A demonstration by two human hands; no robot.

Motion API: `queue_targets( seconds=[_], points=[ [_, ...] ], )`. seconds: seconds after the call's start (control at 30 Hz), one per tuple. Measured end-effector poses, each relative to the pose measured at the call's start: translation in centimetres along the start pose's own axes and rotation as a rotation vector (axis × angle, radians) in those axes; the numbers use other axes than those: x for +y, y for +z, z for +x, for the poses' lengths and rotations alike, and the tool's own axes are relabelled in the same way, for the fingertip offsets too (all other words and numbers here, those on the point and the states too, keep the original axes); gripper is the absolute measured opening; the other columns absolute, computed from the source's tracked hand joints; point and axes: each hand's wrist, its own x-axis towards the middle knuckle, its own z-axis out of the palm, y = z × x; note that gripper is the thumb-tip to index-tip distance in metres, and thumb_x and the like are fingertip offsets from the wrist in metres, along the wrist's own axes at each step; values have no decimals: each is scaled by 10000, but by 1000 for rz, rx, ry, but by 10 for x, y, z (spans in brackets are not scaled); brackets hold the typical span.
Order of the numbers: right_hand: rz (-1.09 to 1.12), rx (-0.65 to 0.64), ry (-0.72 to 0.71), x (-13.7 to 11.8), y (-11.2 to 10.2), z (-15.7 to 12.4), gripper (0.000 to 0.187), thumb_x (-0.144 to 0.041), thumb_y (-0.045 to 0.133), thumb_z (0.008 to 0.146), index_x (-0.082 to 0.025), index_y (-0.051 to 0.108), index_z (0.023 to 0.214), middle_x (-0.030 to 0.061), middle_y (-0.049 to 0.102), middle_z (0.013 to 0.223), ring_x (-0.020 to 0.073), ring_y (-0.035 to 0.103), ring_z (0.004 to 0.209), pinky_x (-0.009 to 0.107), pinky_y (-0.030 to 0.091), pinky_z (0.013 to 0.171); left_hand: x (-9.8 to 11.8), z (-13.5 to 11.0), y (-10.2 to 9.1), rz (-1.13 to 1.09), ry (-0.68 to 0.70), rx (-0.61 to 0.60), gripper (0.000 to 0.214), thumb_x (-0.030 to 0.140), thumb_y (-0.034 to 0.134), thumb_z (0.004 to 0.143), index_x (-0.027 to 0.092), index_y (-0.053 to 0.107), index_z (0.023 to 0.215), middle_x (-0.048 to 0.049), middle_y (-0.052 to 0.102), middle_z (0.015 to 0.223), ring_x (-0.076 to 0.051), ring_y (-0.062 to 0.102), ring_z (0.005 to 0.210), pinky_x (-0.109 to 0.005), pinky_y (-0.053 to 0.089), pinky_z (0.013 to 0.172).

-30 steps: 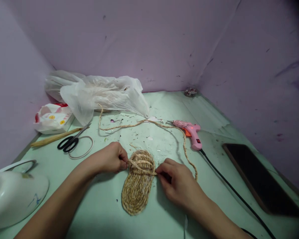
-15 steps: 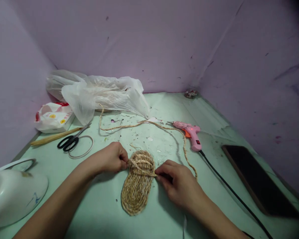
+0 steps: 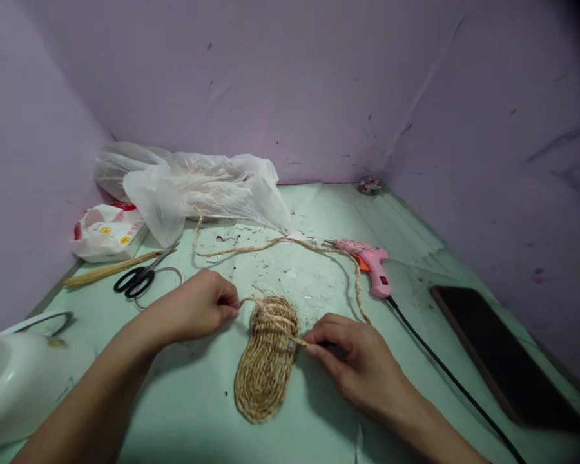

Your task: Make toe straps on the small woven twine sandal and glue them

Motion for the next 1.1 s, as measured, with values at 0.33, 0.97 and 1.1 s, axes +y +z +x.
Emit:
queue_targets(
  seconds=[0.33,0.97,1.1],
  points=[
    [390,84,267,-36,-27,28,163,-324,591,686,-166,614,652,-3,547,554,122,506,503,234,433,462,-34,-18,-47,275,-513,546,385,358,462,727,199,620,1040,-86,680,856,-261,606,805,-300,390,611],
    [970,125,352,-45,-20,65,283,-310,793,491,-124,671,666,5,616,640,79,527,493,219,450,477,-92,-11,-34,329,-774,381,246,138,463,621,162,630,800,-166,685,867,-318,634,829,-329,435,546],
    [1006,77,342,-48,-21,65,262,-280,771,509,-120,655,681,-13,598,569,85,548,468,226,451,498,-91,-7,-35,332,-776,394,204,133,483,606,165,610,763,-170,681,812,-325,640,790,-330,425,510]
  ],
)
